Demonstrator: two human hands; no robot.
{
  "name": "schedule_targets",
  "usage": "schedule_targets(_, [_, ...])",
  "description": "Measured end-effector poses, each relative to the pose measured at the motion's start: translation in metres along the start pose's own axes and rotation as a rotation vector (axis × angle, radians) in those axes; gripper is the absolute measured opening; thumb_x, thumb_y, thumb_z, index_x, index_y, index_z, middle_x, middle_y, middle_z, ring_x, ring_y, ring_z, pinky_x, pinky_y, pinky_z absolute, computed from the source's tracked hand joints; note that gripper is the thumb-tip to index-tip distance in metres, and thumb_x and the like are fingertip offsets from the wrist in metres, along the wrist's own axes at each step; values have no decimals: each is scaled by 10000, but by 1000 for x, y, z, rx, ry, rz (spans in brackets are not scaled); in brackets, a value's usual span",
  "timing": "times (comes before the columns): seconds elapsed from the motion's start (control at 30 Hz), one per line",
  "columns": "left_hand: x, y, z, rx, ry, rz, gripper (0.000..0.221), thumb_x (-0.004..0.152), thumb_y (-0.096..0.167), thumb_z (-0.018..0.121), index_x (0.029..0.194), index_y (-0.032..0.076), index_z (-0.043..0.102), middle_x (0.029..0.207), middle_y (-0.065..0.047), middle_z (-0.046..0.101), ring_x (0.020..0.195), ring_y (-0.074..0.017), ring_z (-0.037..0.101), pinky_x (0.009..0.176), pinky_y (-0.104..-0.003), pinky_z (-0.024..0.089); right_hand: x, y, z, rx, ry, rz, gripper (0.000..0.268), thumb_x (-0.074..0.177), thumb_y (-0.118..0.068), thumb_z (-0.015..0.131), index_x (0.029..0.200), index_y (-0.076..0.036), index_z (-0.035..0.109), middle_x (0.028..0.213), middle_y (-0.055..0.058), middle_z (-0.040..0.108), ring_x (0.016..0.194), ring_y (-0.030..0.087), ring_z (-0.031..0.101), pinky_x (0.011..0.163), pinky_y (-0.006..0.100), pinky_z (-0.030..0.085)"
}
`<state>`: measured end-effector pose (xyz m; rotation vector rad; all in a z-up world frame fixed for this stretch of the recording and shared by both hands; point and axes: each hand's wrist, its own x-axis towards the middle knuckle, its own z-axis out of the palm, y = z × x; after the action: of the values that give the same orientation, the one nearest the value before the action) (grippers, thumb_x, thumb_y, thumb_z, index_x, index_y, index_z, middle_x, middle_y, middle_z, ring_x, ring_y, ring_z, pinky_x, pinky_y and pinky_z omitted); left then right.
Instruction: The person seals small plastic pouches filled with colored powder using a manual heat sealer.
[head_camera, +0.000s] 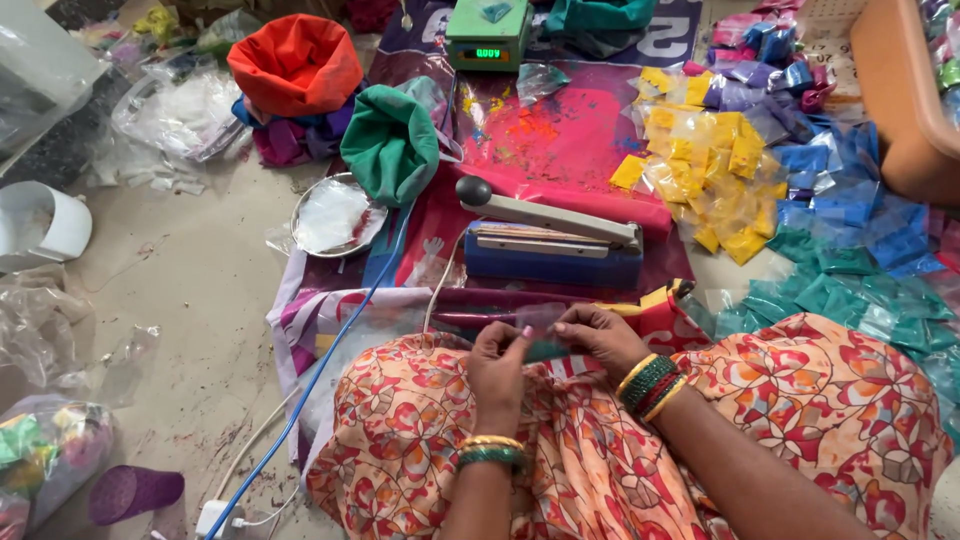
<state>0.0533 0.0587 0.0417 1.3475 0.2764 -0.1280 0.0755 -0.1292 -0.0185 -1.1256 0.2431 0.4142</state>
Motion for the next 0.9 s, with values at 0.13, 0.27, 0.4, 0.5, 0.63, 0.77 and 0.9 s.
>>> schedule_targets(0.13, [26,-38,-18,-241,-165,157,148,989,27,698,843,43,682,828,-17,673,744,-65,603,669,-173,543,-12,-25,23,109,-71,-181,98,903,-88,678,982,-49,720,1003,31,754,912,122,699,883,308,574])
schedule_targets(0.27, [25,-10,-7,-242,-36,-78,195,916,36,718,747,62,625,722,37,578,635,-76,511,502,-303,505,23,9,-4,-4,-12,-203,68,920,-87,689,963,-36,699,1002,26,752,910,108,686,852,314,565])
schedule_targets(0.4, [29,-19,-6,-280,-73,-17,141,917,22,716,783,46,676,770,11,673,722,-84,571,673,-247,463,35,32,-19,188,-42,-183,117,1001,-155,694,1030,-42,689,951,45,714,857,122,648,796,284,537])
schedule_targets(0.5, [37,-27,-5,-308,-36,2,131,907,32,746,794,50,682,787,10,682,747,-85,597,723,-234,491,11,3,14,281,-10,-70,123,958,-186,692,1025,-88,660,912,23,715,812,131,663,710,306,549])
schedule_targets(0.63, [42,-13,5,-366,35,-69,130,883,91,773,809,53,673,783,-5,693,731,-122,619,692,-271,494,-9,-19,46,259,-74,71,227,811,-82,729,1027,-130,679,897,24,754,791,164,714,708,359,619])
schedule_targets(0.77, [56,-21,8,-337,17,-18,134,892,100,778,826,49,673,793,0,688,748,-106,608,704,-260,495,12,14,29,401,-31,13,180,880,-78,742,1051,-70,688,942,80,762,835,198,725,699,320,605])
schedule_targets(0.9, [63,-7,16,-275,-14,65,200,881,131,787,1001,41,655,912,-27,710,811,-109,639,737,-259,529,29,21,21,439,-32,-40,176,925,-92,725,1094,-55,694,970,86,767,804,185,732,648,293,591])
